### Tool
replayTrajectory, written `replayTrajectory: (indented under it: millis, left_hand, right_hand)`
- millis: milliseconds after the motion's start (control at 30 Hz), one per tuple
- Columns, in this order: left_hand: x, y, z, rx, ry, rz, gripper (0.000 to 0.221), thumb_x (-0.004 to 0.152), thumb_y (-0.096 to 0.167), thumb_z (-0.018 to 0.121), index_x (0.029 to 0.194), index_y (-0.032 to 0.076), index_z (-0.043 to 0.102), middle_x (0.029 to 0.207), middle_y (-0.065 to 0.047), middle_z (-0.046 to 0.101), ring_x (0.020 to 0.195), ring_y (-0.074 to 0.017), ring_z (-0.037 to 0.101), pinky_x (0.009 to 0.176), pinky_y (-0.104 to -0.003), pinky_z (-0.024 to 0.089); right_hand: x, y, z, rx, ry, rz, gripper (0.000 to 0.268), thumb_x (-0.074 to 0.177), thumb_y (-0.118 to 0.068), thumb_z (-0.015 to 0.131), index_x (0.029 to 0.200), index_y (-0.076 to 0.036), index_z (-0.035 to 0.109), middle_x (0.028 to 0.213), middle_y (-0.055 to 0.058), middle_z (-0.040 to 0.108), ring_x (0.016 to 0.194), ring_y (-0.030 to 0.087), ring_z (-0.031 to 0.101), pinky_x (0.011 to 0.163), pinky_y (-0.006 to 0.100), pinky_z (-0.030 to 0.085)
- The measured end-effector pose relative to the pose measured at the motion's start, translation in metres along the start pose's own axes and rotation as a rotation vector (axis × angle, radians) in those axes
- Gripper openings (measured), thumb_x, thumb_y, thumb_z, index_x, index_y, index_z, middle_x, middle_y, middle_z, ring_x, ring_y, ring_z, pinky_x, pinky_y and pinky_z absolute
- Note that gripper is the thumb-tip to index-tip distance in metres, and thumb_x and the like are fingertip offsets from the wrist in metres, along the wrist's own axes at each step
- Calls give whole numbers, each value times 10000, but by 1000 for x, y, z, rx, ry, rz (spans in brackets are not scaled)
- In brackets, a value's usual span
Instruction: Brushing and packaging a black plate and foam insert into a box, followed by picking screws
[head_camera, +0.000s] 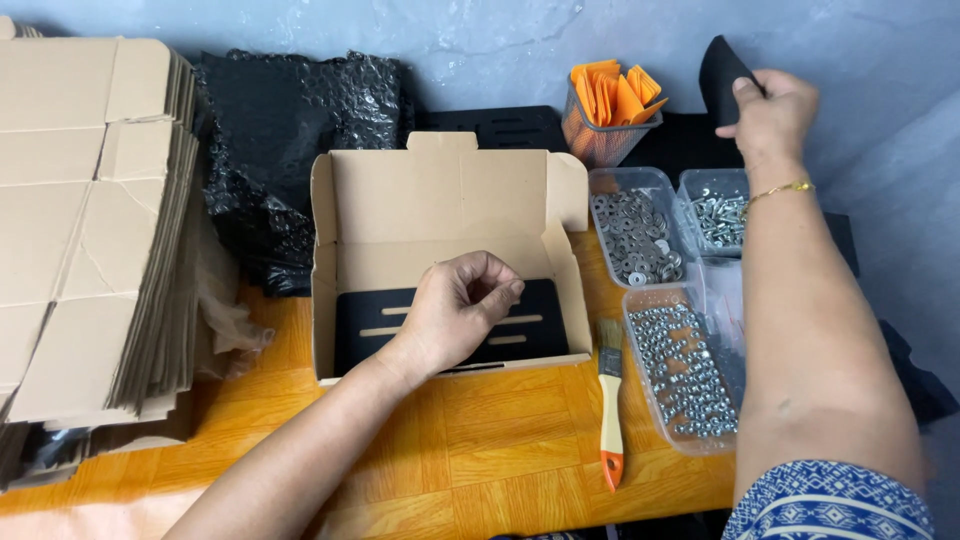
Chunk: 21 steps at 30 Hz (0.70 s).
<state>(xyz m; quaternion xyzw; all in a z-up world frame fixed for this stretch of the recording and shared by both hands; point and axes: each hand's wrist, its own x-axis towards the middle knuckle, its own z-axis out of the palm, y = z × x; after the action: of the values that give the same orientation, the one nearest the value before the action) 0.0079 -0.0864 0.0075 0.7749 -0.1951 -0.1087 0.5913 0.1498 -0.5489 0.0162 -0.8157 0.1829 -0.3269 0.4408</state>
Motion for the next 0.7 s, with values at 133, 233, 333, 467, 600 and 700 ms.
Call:
replayTrajectory:
  millis: [133,233,333,467,600,700]
  left_hand:
    - [-2,-2,0,-39,-7,-3,77,924,179,745,856,142,741,735,71,716,643,-33,567,613,-226,505]
    - [-4,-2,0,-108,-12,-10,81,937,160,741,862,129,737,736,55,705,638,-32,551,588,-219,490]
    - [-6,2,-1,-145,-25,-27,86,945,160,731,865,128,730,711,44,688,600,-34,539,554,-219,475]
    - [-9,2,0,-199,-48,0,78,951,144,717,883,108,713,744,13,702,622,-80,648,589,-226,536]
    - [-19,16,-3,-176,-48,19,96,957,161,712,869,122,712,678,7,679,598,-58,612,571,-224,499]
    - [-22,16,-2,-211,8,64,87,930,188,776,930,125,716,737,65,652,612,-18,498,549,-200,422]
  right_hand:
    - [11,0,-19,188,62,-48,119,1000,-158,740,1073,-65,750,920,9,684,656,122,723,561,200,749]
    - [2,-28,-42,119,93,-88,72,1036,-169,738,1037,-99,751,886,-14,747,540,90,712,454,151,649]
    - [-11,-51,-67,165,101,-302,63,1097,-95,751,1084,-35,740,915,40,731,638,123,722,492,222,694]
    - [-60,-97,-100,62,97,-594,89,1230,-12,708,1241,70,678,1024,154,657,721,184,656,548,279,653]
    - [-119,-134,-124,-12,102,-740,174,1338,-9,593,1436,117,523,1207,265,513,1015,284,650,639,323,603]
    - [-171,-166,-137,-91,63,-757,271,1376,-79,514,1541,136,517,1324,324,596,985,359,655,673,391,619]
